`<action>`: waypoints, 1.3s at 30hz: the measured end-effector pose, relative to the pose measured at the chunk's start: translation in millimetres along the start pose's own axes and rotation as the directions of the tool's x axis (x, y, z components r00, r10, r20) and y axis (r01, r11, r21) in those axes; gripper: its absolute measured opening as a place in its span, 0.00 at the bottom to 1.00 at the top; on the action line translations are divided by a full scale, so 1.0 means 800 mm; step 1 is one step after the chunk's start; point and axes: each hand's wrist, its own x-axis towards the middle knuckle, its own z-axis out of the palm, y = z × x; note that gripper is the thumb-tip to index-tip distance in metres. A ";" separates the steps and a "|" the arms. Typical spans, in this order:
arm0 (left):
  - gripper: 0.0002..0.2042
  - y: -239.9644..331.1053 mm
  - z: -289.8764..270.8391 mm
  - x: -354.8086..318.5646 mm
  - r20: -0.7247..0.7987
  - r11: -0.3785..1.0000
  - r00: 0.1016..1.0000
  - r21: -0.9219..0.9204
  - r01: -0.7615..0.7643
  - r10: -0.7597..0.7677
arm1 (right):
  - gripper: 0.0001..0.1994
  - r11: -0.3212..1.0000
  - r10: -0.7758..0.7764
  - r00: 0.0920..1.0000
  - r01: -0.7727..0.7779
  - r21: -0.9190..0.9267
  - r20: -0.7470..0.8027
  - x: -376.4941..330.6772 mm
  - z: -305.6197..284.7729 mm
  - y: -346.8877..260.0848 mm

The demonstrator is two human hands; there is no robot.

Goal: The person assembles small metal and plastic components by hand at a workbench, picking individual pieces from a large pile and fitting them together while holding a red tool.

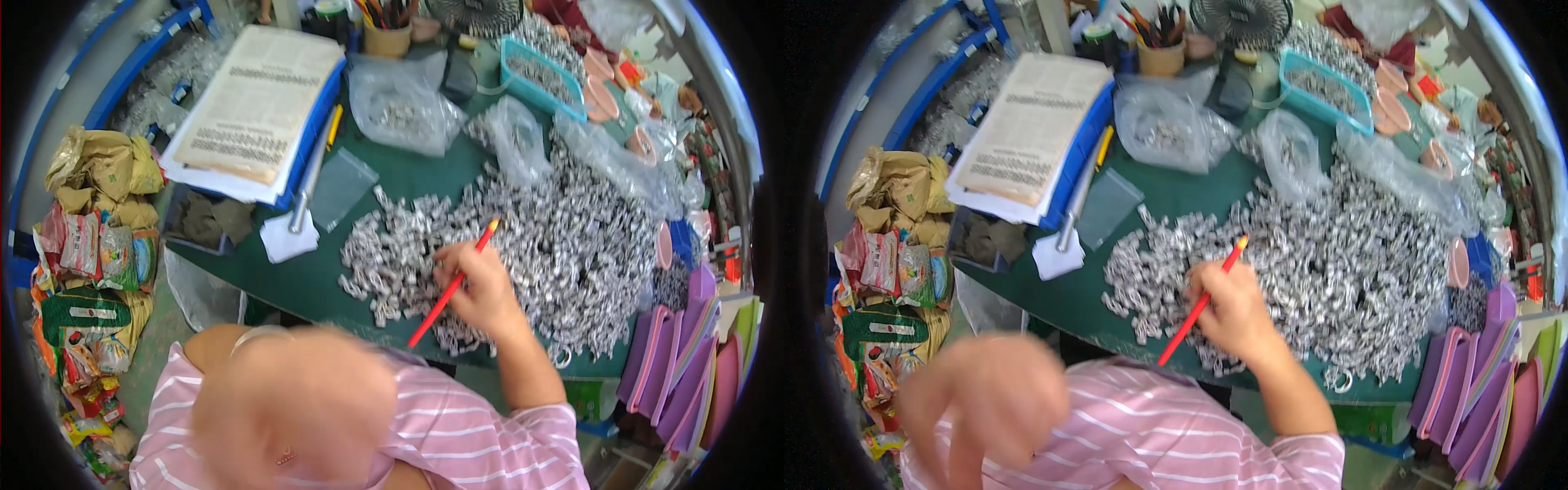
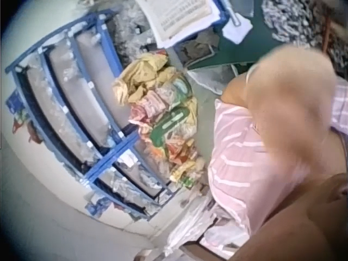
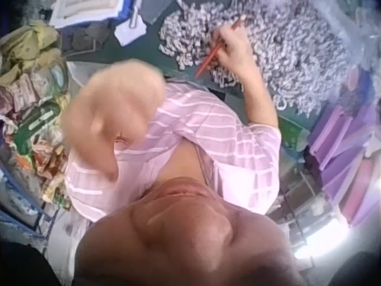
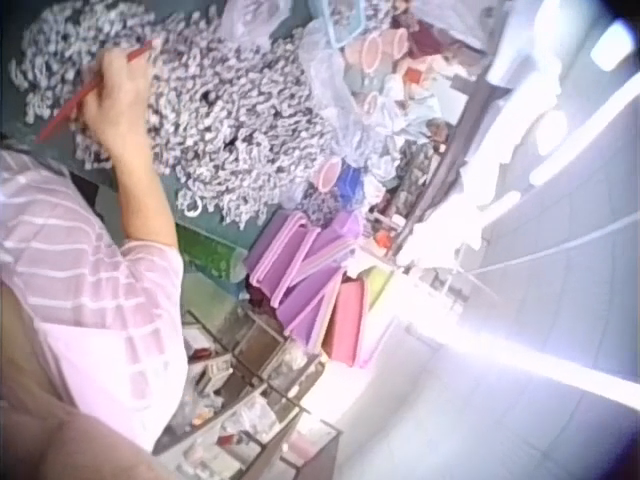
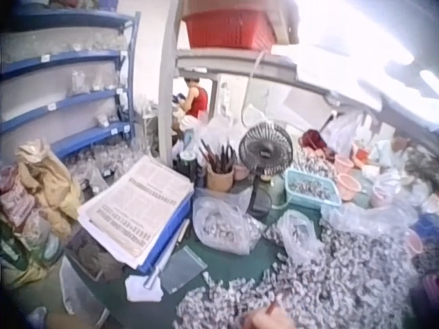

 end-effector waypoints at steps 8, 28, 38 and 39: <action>0.14 0.040 0.077 0.075 -0.078 0.827 0.911 0.457 -0.328 0.404 | 0.11 0.958 0.175 0.939 -0.232 0.169 0.295 0.082 0.004 -0.062; 0.04 0.070 0.106 0.065 0.511 -0.158 0.139 0.495 -0.855 0.848 | 0.13 0.934 0.113 0.940 -0.211 0.289 0.321 0.360 -0.040 -0.211; 0.05 0.110 0.135 0.045 0.156 0.574 0.827 0.650 -0.498 0.541 | 0.13 0.881 0.239 0.912 -0.348 0.320 0.334 0.413 -0.063 -0.192; 0.05 0.110 0.135 0.046 0.162 0.583 0.828 0.638 -0.502 0.536 | 0.13 0.879 0.241 0.913 -0.349 0.324 0.330 0.412 -0.066 -0.194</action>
